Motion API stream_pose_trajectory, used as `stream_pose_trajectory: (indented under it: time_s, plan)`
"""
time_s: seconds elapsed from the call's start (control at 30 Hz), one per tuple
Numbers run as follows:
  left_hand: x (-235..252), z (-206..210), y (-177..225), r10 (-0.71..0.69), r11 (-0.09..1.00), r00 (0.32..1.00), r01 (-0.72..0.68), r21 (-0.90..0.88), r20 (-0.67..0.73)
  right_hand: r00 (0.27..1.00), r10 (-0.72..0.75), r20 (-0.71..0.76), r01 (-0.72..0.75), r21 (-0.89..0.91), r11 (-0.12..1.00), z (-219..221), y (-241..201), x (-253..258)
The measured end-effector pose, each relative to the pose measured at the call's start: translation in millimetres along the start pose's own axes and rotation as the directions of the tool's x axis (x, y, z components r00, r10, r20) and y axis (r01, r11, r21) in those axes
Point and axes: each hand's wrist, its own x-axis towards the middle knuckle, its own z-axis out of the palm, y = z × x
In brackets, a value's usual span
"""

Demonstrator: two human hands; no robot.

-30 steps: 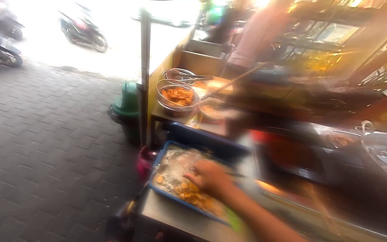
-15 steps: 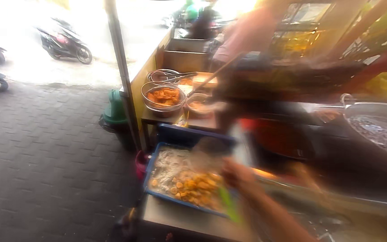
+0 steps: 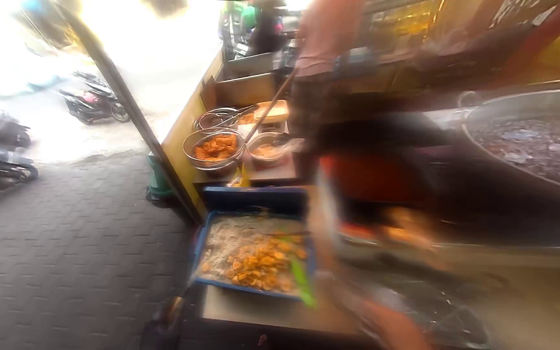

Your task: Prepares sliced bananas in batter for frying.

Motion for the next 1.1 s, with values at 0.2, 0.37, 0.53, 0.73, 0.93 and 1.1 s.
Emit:
stream_pose_trajectory:
  time_s: [0.2, 0.37, 0.53, 0.73, 0.93, 1.1]
  plan:
    - [-7, -30, 46, -0.182, 0.967, 0.979, 0.161, 0.196, 0.091, 0.999, -0.043, 0.024, 0.046, -0.156, 0.987, 9, 86, 80]
    - [0, -54, 66, -0.248, 0.883, 0.955, 0.154, 0.444, 0.162, 0.996, 0.001, 0.084, 0.020, -0.246, 0.969, 16, 104, 92]
    - [22, -65, 88, -0.215, 0.751, 0.930, -0.038, 0.659, 0.298, 0.992, -0.013, 0.124, 0.053, -0.326, 0.944, 8, 102, 85]
    - [34, -82, 205, -0.327, 0.651, 0.791, -0.209, 0.730, 0.518, 0.989, -0.097, 0.113, 0.139, -0.467, 0.873, 8, 90, 65]
    - [71, -54, 214, -0.303, 0.635, 0.724, -0.331, 0.698, 0.620, 0.991, -0.119, 0.064, 0.134, -0.591, 0.795, 19, 83, 62]
    - [86, -61, 207, -0.242, 0.690, 0.699, -0.363, 0.626, 0.673, 0.915, -0.399, -0.061, 0.240, -0.713, 0.659, 25, 61, 48]
